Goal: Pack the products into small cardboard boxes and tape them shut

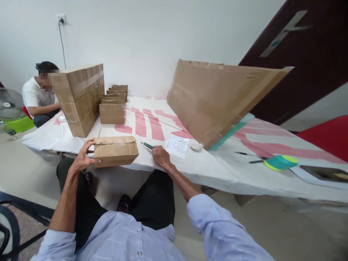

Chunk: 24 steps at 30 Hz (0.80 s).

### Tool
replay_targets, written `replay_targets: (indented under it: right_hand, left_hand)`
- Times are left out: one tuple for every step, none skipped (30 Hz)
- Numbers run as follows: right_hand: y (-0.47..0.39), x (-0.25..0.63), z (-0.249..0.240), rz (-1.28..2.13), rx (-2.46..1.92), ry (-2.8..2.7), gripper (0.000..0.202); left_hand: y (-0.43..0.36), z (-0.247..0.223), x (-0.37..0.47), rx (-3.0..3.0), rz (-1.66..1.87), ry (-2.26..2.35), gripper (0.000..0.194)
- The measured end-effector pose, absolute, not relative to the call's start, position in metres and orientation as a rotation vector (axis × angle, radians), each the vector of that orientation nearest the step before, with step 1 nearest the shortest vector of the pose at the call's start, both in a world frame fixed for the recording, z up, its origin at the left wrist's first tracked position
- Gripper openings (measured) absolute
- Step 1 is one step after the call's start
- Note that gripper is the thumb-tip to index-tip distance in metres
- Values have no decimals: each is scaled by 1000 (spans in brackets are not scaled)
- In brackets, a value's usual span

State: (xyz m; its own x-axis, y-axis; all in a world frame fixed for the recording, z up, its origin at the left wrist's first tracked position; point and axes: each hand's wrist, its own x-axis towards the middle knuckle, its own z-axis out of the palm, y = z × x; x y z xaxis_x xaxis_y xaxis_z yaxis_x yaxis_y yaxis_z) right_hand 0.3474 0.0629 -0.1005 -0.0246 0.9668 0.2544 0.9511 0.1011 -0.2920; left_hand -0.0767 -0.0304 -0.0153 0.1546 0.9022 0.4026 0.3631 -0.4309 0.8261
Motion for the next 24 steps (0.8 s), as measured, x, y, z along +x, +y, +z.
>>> replay_targets:
  right_hand:
    - [64, 349, -96, 45, -1890, -1949, 45]
    - [65, 350, -89, 52, -1872, -1880, 49]
    - [65, 350, -80, 90, -1802, -1806, 51]
    - [63, 348, -68, 153, -1683, -1748, 52]
    - [60, 344, -55, 231, -1536, -1709, 51]
    - [55, 339, -41, 311, -1375, -1694, 50]
    - [50, 331, -26, 374, -1232, -1722, 47]
    - [43, 322, -11, 405, -1122, -1782, 44]
    - [37, 312, 4, 411, -1026, -1853, 40]
    - [31, 302, 17, 402, -943, -1927, 36]
    - [26, 293, 28, 387, -878, -1998, 33]
    - [23, 285, 38, 368, -830, -2065, 31]
    - [20, 278, 45, 349, -799, -2126, 29]
    - [19, 274, 50, 331, -780, -2180, 28]
    - [19, 270, 54, 313, -769, -2228, 27]
    - [19, 268, 56, 293, -761, -2268, 27]
    - [20, 267, 57, 271, -755, -2300, 27]
    - [21, 267, 58, 247, -753, -2325, 27]
    - [21, 267, 58, 222, -754, -2346, 27]
    - [21, 267, 59, 197, -758, -2361, 27]
    - [21, 267, 60, 173, -762, -2373, 27]
    - [20, 267, 62, 154, -764, -2383, 26]
    - [19, 267, 63, 141, -762, -2392, 26]
    - [17, 267, 65, 132, -756, -2400, 26]
  left_hand:
    - [-31, -17, -76, 1886, 1254, 1197, 85]
    - [-32, -18, -76, 1891, 1252, 1191, 86]
    - [-32, -20, -75, 1894, 1250, 1187, 86]
    - [-33, -21, -75, 1897, 1247, 1185, 85]
    - [-33, -21, -74, 1900, 1241, 1184, 85]
    - [-34, -22, -74, 1903, 1236, 1184, 86]
    - [-35, -22, -73, 1907, 1234, 1185, 87]
    - [-35, -22, -72, 1912, 1235, 1185, 87]
    - [-36, -22, -71, 1918, 1238, 1186, 88]
    - [-37, -22, -70, 1923, 1241, 1187, 88]
    - [-38, -22, -68, 1926, 1244, 1187, 89]
    - [-39, -21, -67, 1929, 1246, 1187, 89]
    - [-40, -21, -65, 1932, 1249, 1185, 89]
    - [-40, -21, -64, 1936, 1252, 1181, 89]
    - [-41, -21, -63, 1940, 1256, 1176, 89]
    - [-42, -22, -62, 1944, 1262, 1172, 89]
    - [-42, -22, -61, 1946, 1266, 1170, 88]
    - [-43, -22, -60, 1946, 1269, 1169, 88]
    - [-43, -22, -60, 1945, 1268, 1169, 88]
    - [-44, -22, -59, 1945, 1266, 1169, 88]
    - [-44, -23, -59, 1946, 1262, 1169, 88]
    - [-44, -23, -59, 1948, 1256, 1169, 88]
    - [-44, -23, -59, 1950, 1252, 1170, 89]
    - [-43, -24, -60, 1953, 1249, 1171, 89]
